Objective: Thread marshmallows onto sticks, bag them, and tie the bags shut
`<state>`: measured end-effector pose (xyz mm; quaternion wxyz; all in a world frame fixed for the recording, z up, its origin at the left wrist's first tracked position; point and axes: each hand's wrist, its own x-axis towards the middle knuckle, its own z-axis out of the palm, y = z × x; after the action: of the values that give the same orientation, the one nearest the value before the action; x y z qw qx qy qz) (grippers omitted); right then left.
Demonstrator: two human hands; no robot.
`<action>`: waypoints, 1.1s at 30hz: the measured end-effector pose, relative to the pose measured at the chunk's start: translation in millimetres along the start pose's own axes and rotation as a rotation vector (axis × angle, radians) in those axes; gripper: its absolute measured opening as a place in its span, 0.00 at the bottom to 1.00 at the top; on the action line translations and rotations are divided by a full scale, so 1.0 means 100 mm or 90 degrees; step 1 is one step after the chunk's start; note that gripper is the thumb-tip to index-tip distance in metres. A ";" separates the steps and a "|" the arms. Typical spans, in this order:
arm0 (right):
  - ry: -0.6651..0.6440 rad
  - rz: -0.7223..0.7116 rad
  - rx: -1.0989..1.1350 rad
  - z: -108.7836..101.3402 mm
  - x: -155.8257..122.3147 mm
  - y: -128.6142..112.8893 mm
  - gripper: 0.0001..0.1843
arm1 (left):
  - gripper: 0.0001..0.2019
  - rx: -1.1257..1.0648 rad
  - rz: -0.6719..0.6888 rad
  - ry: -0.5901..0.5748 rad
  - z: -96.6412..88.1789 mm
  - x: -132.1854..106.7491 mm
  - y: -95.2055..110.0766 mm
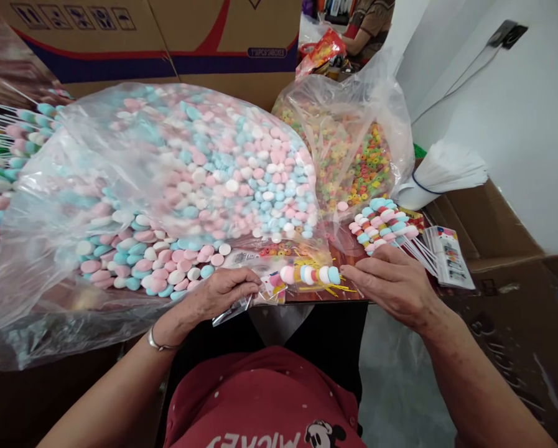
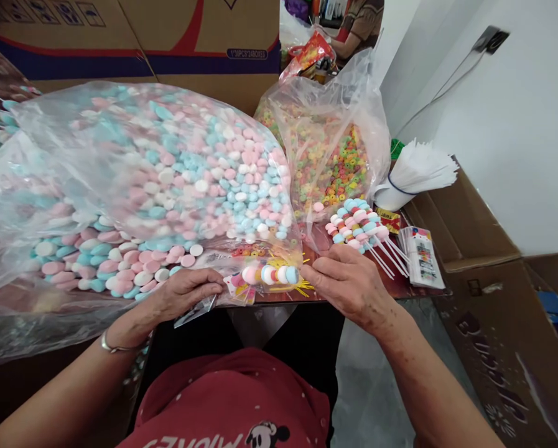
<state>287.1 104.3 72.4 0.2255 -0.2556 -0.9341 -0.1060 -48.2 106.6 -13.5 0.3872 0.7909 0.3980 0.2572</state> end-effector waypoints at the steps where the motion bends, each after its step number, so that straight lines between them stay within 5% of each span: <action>1: -0.007 -0.006 0.010 -0.02 0.00 0.02 0.13 | 0.11 0.013 0.006 -0.011 -0.01 0.00 -0.01; 9: -0.056 0.023 0.072 0.03 0.03 0.08 0.08 | 0.14 0.032 0.060 -0.048 -0.04 0.05 -0.02; 18: -0.137 0.116 0.101 0.10 0.01 0.12 0.14 | 0.12 0.039 0.137 -0.082 -0.06 0.06 -0.04; 27: -0.079 -0.004 0.061 0.05 0.12 0.10 0.11 | 0.13 0.031 0.037 -0.140 -0.09 0.08 0.03; 33: -0.115 -0.002 0.003 -0.05 0.16 0.04 0.10 | 0.14 0.023 0.000 -0.176 -0.09 0.07 0.07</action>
<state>278.2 112.7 85.0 0.1409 -0.2622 -0.9512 -0.0810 -47.3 113.4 -1.8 0.4239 0.8257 0.3453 0.1390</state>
